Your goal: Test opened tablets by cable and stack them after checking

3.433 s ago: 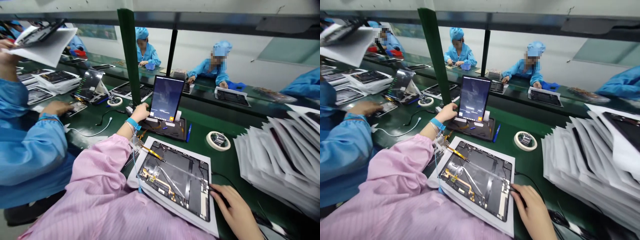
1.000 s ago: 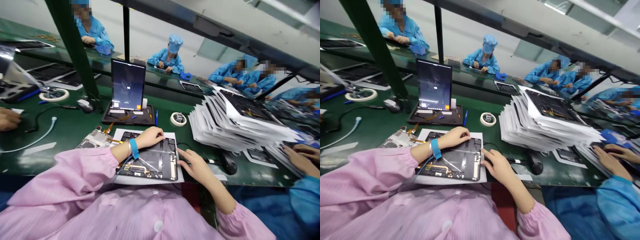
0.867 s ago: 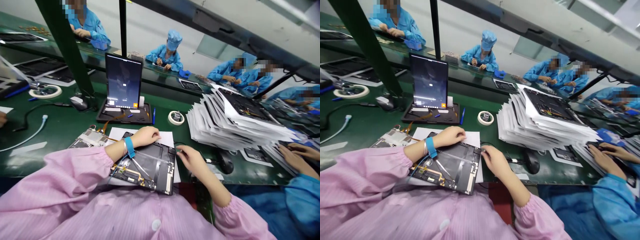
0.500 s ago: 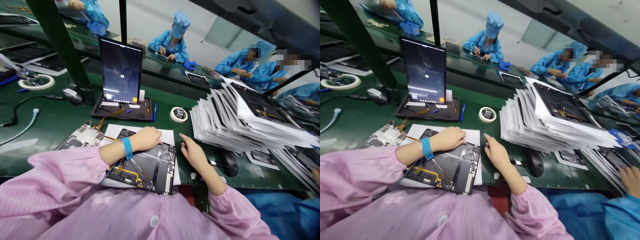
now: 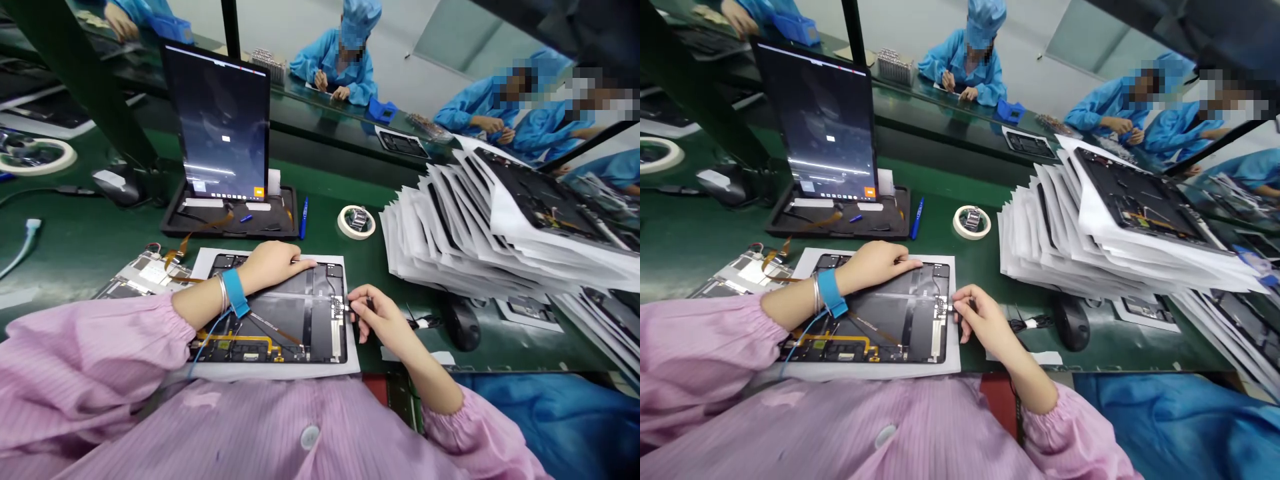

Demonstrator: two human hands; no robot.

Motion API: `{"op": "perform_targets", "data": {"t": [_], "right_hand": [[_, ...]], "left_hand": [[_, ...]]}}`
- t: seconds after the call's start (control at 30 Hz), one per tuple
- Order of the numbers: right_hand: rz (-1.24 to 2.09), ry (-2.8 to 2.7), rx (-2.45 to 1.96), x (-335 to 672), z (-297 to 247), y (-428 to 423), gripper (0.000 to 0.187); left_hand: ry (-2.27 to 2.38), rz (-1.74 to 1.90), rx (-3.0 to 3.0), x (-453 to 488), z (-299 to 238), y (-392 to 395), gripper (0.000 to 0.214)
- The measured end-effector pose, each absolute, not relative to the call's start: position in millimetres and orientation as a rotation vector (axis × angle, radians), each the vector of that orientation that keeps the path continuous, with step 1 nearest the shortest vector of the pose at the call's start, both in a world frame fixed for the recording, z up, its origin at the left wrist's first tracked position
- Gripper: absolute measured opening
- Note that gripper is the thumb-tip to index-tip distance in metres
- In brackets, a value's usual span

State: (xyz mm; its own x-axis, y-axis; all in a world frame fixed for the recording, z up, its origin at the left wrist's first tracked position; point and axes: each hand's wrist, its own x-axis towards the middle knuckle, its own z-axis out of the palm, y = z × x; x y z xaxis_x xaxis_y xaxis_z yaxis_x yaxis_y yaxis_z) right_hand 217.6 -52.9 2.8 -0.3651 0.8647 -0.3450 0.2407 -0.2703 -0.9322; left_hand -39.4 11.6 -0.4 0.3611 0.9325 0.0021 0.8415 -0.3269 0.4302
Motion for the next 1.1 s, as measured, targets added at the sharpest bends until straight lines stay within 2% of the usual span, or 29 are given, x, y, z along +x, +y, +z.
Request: {"op": "perform_targets", "data": {"t": [0.43, 0.6, 0.7, 0.83, 0.97, 1.1], "right_hand": [[1.322, -1.809, -1.466, 205.0, 0.2, -55.2, 0.013], [1.087, -2.098, -1.555, 213.7, 8.6, -58.1, 0.019], [0.762, -2.356, -1.690, 214.6, 8.3, -62.8, 0.035], [0.390, -2.526, -1.688, 209.0, 3.1, -66.9, 0.032], [0.250, -2.643, -1.590, 203.9, 7.7, -69.5, 0.039], [0.192, -2.591, -1.307, 230.5, 22.1, -79.9, 0.056]], "left_hand": [[1.568, 0.327, 2.351, -40.2, -4.3, 12.8, 0.059], [1.574, 0.338, 2.340, -39.8, -4.4, 12.3, 0.060], [1.564, 0.362, 2.345, -39.8, -5.0, 12.9, 0.061], [1.563, 0.368, 2.345, -39.6, -5.1, 13.0, 0.060], [1.564, 0.359, 2.321, -39.2, -4.8, 12.2, 0.059], [1.561, 0.359, 2.287, -39.5, -2.8, 13.2, 0.064]]}}
